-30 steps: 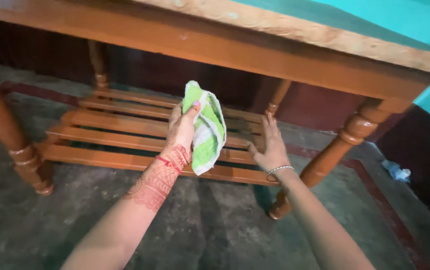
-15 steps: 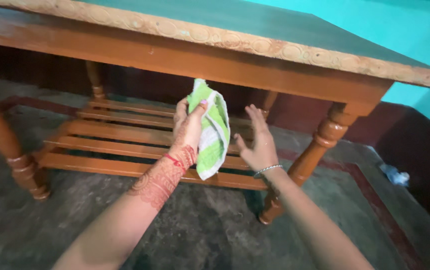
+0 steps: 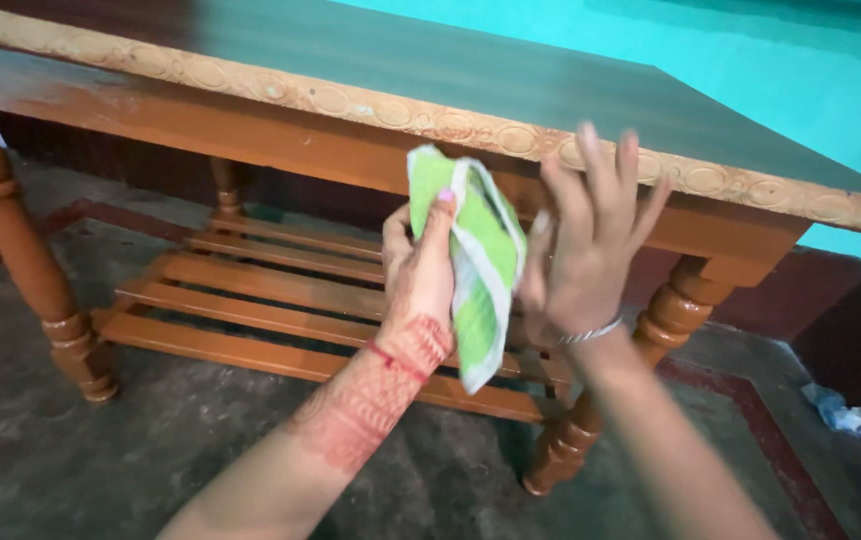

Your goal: The person wipes the legs, lower slats, and tabletop of a wooden table using a green cloth. They spray the cloth with a green spray bottle and continue wiping the table surfaces.

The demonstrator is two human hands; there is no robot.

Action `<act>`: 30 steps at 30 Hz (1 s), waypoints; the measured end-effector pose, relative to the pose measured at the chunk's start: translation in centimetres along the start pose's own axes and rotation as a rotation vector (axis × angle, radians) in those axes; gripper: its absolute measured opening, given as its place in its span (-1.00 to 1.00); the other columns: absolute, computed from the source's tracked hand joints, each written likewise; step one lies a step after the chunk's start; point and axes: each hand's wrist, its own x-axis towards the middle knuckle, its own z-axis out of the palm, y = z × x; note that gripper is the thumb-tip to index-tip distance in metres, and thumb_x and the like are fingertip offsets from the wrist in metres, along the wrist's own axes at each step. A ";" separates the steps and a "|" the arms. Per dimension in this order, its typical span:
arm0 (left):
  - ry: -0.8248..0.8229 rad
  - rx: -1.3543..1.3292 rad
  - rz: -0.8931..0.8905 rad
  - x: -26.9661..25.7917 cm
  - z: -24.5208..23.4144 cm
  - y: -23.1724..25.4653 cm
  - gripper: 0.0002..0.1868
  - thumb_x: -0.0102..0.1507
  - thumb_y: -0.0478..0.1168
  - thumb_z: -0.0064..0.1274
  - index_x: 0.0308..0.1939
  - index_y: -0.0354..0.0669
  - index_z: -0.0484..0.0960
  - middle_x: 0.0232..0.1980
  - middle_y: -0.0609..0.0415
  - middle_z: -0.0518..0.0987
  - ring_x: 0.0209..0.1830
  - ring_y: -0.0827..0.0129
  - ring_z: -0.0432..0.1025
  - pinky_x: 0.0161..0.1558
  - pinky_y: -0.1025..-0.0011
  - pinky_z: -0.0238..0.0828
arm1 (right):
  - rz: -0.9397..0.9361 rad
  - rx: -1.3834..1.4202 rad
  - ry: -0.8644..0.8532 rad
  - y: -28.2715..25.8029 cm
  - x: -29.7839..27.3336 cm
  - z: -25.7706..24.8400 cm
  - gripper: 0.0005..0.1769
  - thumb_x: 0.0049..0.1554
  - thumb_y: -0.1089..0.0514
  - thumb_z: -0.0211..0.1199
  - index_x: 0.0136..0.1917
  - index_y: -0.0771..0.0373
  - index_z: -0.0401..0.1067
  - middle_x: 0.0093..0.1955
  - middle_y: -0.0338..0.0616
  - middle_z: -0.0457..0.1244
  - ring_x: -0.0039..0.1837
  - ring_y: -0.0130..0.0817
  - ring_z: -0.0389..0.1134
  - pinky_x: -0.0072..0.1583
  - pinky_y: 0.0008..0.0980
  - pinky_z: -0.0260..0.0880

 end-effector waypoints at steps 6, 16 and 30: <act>0.073 -0.118 0.028 3.0 3.0 -0.9 -0.55 0.24 -0.12 0.20 0.10 -0.29 0.47 -0.08 -0.09 0.64 -0.22 0.30 0.58 -0.21 0.32 0.60 | 0.049 0.148 -0.217 1.2 6.8 -1.1 -0.56 0.40 0.12 -0.16 0.33 0.26 0.48 0.34 0.08 0.33 0.41 0.09 0.26 0.46 0.09 0.11; 0.014 -0.336 -0.027 6.4 -0.7 1.5 -0.80 0.22 -0.27 0.18 -0.11 -0.29 0.67 -0.14 -0.09 0.71 -0.23 0.21 0.62 -0.17 0.31 0.62 | 0.059 0.188 -0.090 0.7 6.5 -0.2 -0.51 0.47 0.12 -0.20 0.11 0.23 0.60 0.18 -0.03 0.43 0.24 0.01 0.41 0.34 -0.10 0.27; -0.011 -0.275 0.094 6.5 -1.7 3.6 -0.70 0.25 -0.30 0.13 0.06 -0.26 0.56 -0.09 -0.05 0.66 -0.17 0.25 0.60 -0.12 0.28 0.63 | 0.148 0.258 -0.128 -0.3 7.7 -0.8 -0.52 0.37 0.15 -0.18 0.12 0.33 0.59 0.16 0.08 0.43 0.26 0.06 0.43 0.34 -0.05 0.37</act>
